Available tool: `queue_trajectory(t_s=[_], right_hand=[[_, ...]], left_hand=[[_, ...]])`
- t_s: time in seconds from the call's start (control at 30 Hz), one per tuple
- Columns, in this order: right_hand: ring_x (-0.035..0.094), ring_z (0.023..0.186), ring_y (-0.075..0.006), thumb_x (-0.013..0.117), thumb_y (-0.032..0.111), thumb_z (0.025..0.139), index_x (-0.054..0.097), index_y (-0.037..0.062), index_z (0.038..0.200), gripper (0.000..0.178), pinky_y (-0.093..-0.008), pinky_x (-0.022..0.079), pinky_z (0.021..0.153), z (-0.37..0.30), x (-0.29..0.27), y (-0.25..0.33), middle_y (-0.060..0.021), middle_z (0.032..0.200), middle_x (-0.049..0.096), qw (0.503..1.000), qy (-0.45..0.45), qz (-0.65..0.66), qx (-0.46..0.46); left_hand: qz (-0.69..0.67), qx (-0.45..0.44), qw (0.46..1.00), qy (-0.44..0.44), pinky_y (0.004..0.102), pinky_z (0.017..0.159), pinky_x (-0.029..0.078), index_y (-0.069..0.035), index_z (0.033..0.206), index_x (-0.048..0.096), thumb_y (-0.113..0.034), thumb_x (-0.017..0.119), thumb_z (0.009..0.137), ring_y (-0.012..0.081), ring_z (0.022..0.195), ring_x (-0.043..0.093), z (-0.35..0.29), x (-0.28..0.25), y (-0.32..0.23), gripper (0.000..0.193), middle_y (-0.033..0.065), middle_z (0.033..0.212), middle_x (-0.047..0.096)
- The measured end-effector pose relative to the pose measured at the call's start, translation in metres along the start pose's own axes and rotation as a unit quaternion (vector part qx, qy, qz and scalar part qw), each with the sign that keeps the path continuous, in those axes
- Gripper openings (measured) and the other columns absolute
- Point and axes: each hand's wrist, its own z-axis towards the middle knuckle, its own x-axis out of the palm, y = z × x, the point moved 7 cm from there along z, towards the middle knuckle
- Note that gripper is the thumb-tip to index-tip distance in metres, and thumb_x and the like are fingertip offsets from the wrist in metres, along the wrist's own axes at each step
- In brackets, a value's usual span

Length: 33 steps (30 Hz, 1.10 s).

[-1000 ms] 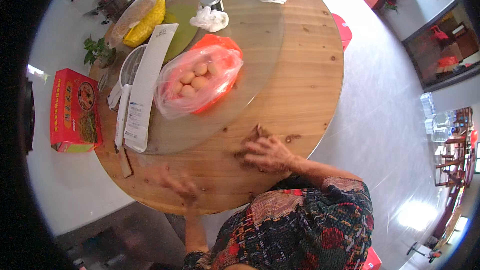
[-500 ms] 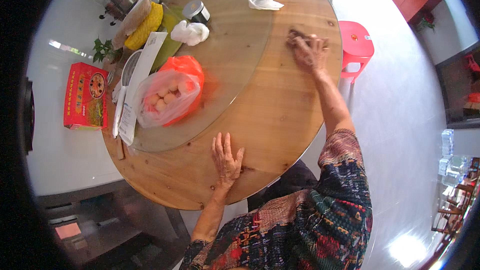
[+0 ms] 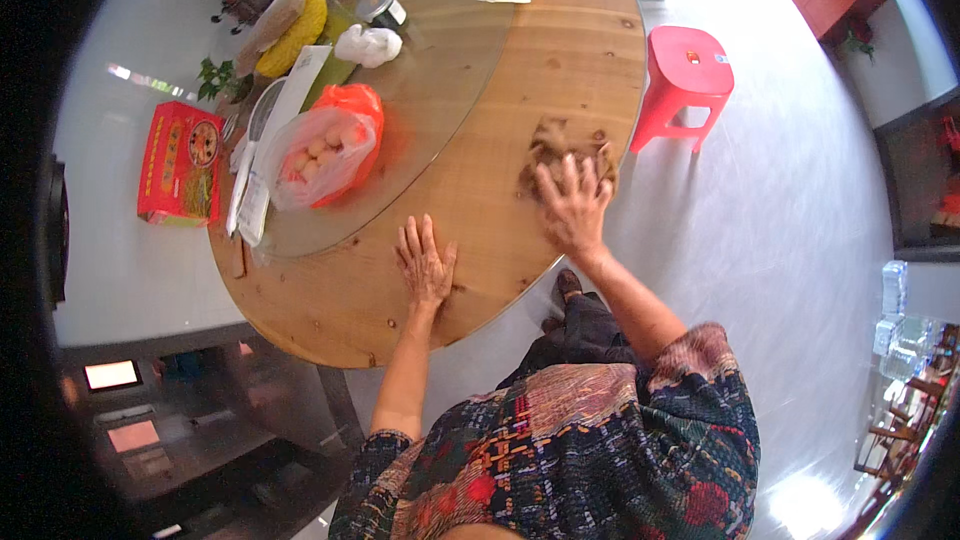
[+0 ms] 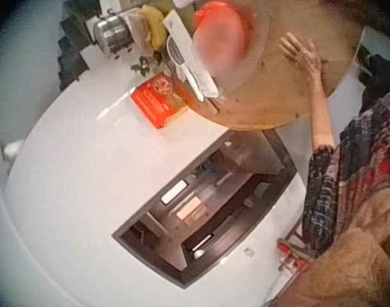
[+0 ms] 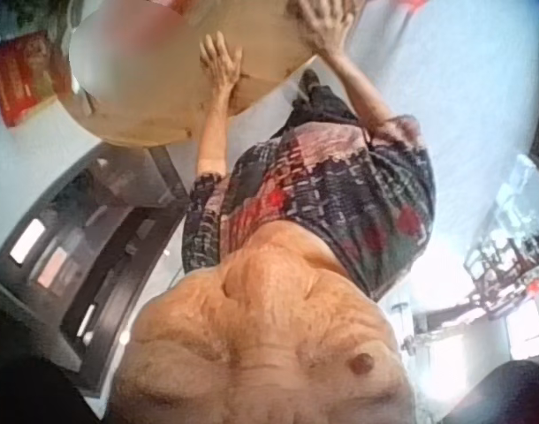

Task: The person wipes a round wooden dining table with a brown cloth, moving items like a bag of eggs and a box aside. They then walk to the kitchen and wipe the black countertop near the sink, moving a small bowl and a yellow bottle to clean underneath them.

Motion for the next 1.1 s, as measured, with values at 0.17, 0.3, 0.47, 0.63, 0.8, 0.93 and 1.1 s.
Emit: queue_trajectory(t_s=[0.17, 0.3, 0.47, 0.63, 0.8, 0.93, 1.1], right_hand=[[0.039, 0.121, -0.0378, 0.058, 0.019, 0.074, 0.057, 0.0224, 0.118, 0.045, -0.0514, 0.032, 0.087, -0.08, -0.036, 0.099, -0.0153, 0.131, 0.045, 0.982, 0.049, 0.117, -0.141], [0.044, 0.112, -0.0264, 0.06, 0.023, 0.074, 0.059, 0.0226, 0.118, 0.044, -0.0451, 0.033, 0.081, -0.122, -0.053, 0.138, -0.0087, 0.127, 0.048, 0.936, 0.061, 0.193, -0.287], [0.046, 0.102, -0.0212, 0.064, 0.024, 0.069, 0.06, 0.0223, 0.109, 0.04, -0.0422, 0.035, 0.076, -0.057, -0.031, 0.109, -0.0016, 0.117, 0.052, 0.953, 0.035, 0.187, -0.236], [0.044, 0.103, -0.0243, 0.064, 0.022, 0.075, 0.054, 0.0233, 0.116, 0.043, -0.0451, 0.035, 0.077, 0.044, 0.024, 0.049, -0.0026, 0.116, 0.05, 0.98, 0.031, 0.1, -0.171], [0.043, 0.11, -0.0249, 0.059, 0.032, 0.082, 0.052, 0.028, 0.118, 0.037, -0.0479, 0.035, 0.08, 0.151, 0.079, -0.019, -0.0006, 0.119, 0.05, 0.993, 0.031, 0.036, -0.112], [0.04, 0.119, -0.0242, 0.06, 0.035, 0.079, 0.053, 0.0294, 0.119, 0.041, -0.0484, 0.035, 0.085, 0.228, 0.127, -0.083, 0.0, 0.125, 0.048, 0.997, 0.003, -0.002, -0.081], [0.038, 0.126, -0.0277, 0.053, 0.036, 0.088, 0.049, 0.0209, 0.129, 0.044, -0.0538, 0.033, 0.093, 0.298, 0.18, -0.17, -0.0041, 0.136, 0.044, 0.997, 0.012, -0.062, 0.043]], left_hand=[[-0.096, -0.042, 0.992, 0.063, 0.0601, 0.11, 0.006, -0.02, 0.148, 0.022, -0.067, 0.028, 0.09, 0.036, 0.141, 0.009, 0.004, 0.012, 0.02, 0.075, 0.0116, 0.155, 0.012], [-0.186, -0.062, 0.977, 0.079, 0.0575, 0.111, 0.001, -0.025, 0.148, 0.023, -0.072, 0.018, 0.088, 0.0329, 0.143, 0.004, 0.008, 0.015, 0.029, 0.076, 0.0081, 0.156, 0.01], [-0.117, -0.098, 0.987, 0.047, 0.0586, 0.111, 0.002, -0.024, 0.147, 0.024, -0.069, 0.03, 0.089, 0.0323, 0.142, 0.005, 0.004, 0.012, 0.022, 0.073, 0.0072, 0.155, 0.011], [-0.049, -0.092, 0.993, -0.051, 0.0642, 0.107, 0.013, -0.017, 0.142, 0.029, -0.051, 0.056, 0.085, 0.0406, 0.138, 0.017, 0.0, -0.002, -0.006, 0.072, 0.0149, 0.15, 0.023], [-0.033, -0.12, 0.991, -0.038, 0.0629, 0.108, 0.013, -0.018, 0.143, 0.031, -0.048, 0.06, 0.083, 0.0356, 0.14, 0.016, 0.002, -0.004, -0.007, 0.073, 0.0117, 0.151, 0.021], [-0.026, -0.135, 0.99, -0.038, 0.0626, 0.107, 0.013, -0.018, 0.142, 0.032, -0.052, 0.058, 0.082, 0.0356, 0.139, 0.019, -0.001, -0.005, -0.005, 0.074, 0.0117, 0.151, 0.023], [-0.046, -0.14, 0.988, -0.05, 0.0632, 0.106, 0.017, -0.018, 0.14, 0.036, -0.056, 0.057, 0.081, 0.0359, 0.137, 0.023, 0.002, -0.012, -0.009, 0.073, 0.011, 0.148, 0.029]])
